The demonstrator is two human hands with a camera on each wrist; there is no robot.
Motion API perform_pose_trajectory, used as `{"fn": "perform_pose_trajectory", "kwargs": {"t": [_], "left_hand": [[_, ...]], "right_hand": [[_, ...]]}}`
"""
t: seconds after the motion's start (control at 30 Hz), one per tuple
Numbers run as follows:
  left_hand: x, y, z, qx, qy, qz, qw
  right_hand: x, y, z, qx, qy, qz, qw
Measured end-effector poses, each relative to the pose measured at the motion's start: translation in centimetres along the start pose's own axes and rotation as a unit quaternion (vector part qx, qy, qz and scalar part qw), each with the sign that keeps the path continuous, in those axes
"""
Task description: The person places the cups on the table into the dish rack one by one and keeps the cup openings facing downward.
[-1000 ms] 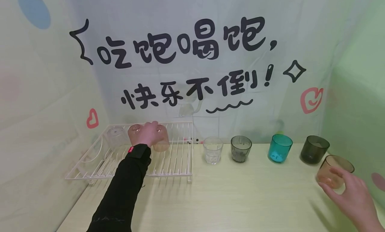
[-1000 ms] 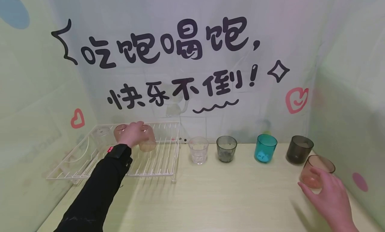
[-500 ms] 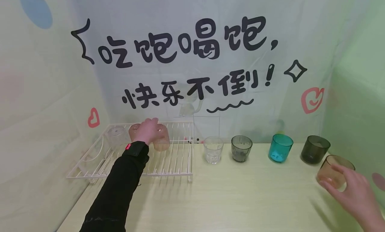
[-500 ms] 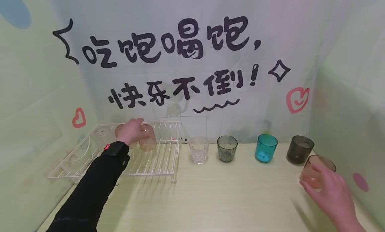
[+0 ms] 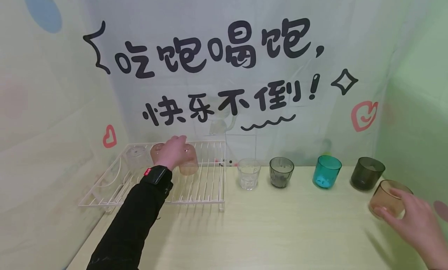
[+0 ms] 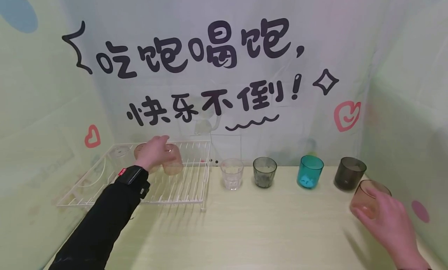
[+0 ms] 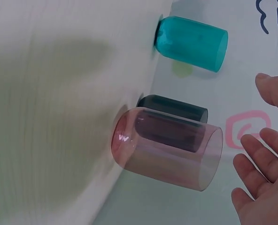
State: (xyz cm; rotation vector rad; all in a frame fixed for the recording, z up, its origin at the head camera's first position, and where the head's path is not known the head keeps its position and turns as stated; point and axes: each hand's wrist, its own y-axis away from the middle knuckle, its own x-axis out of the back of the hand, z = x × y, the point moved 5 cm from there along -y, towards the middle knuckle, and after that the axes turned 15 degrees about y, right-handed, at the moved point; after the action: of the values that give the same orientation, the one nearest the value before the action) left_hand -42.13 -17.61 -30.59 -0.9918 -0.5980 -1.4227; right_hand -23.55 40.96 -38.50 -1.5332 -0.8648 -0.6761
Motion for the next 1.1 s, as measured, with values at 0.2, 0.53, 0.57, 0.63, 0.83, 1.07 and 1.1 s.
{"fn": "perform_pose_trajectory", "kwargs": {"t": [0.2, 0.53, 0.57, 0.63, 0.83, 1.07, 1.1], "left_hand": [[0.2, 0.5, 0.3, -0.009, 0.010, 0.000, 0.9999], [0.1, 1.4, 1.2, -0.040, 0.031, -0.001, 0.9987], [0.1, 1.5, 1.2, -0.043, 0.032, 0.001, 0.9986], [0.3, 1.6, 1.4, -0.048, 0.034, 0.003, 0.9983], [0.9, 2.2, 1.7, -0.059, 0.034, 0.005, 0.9977], [1.3, 2.7, 2.0, -0.069, 0.026, 0.005, 0.9973], [1.3, 2.8, 2.0, -0.071, 0.027, 0.005, 0.9971]], "right_hand": [[-0.2, -0.2, 0.2, 0.004, 0.006, -0.001, 1.0000], [-0.7, -0.4, 0.9, 0.015, 0.042, -0.004, 0.9990], [-0.8, -0.4, 0.9, 0.017, 0.046, -0.004, 0.9988], [-1.0, -0.5, 1.0, 0.020, 0.052, -0.007, 0.9984], [-1.2, -0.5, 1.0, 0.022, 0.053, -0.016, 0.9982], [-1.7, -1.1, 1.4, 0.030, 0.067, -0.023, 0.9970], [-1.7, -1.2, 1.4, 0.034, 0.069, -0.020, 0.9968]]}}
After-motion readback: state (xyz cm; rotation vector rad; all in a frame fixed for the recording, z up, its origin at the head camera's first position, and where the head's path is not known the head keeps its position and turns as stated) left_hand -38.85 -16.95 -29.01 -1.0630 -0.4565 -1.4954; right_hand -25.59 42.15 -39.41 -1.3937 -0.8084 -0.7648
